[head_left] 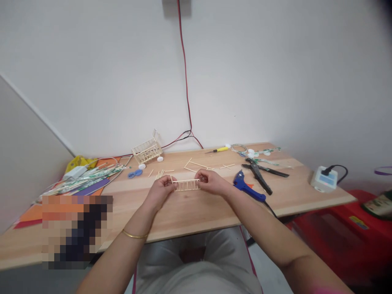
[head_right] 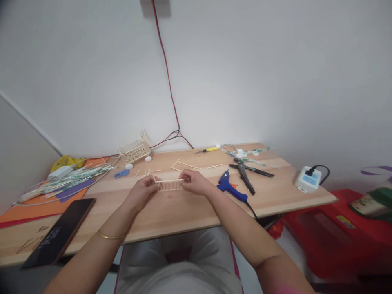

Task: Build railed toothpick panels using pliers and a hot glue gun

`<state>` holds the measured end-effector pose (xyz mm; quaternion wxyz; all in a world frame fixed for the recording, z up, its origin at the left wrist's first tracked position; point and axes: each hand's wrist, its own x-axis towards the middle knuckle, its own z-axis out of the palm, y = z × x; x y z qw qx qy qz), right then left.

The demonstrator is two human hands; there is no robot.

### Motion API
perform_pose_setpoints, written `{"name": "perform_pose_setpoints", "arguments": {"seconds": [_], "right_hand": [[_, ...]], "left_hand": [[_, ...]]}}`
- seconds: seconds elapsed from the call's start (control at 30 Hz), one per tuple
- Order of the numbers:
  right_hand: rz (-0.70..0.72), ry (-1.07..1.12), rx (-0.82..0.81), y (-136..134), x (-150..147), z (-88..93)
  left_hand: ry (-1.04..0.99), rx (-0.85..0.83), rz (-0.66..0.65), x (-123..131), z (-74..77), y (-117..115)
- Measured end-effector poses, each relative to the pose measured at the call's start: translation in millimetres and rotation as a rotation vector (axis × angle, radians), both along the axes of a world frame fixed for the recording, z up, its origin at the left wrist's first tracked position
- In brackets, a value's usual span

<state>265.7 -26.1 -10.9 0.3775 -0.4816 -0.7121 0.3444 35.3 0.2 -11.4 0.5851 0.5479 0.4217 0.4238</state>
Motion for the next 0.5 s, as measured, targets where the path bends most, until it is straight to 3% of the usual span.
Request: {"name": "perform_pose_setpoints", "arguments": {"seconds": [0.5], "right_hand": [[0.019, 0.009, -0.017, -3.8, 3.1, -0.2]], "left_hand": [[-0.119, -0.072, -0.002, -3.9, -2.1, 4.1]]}}
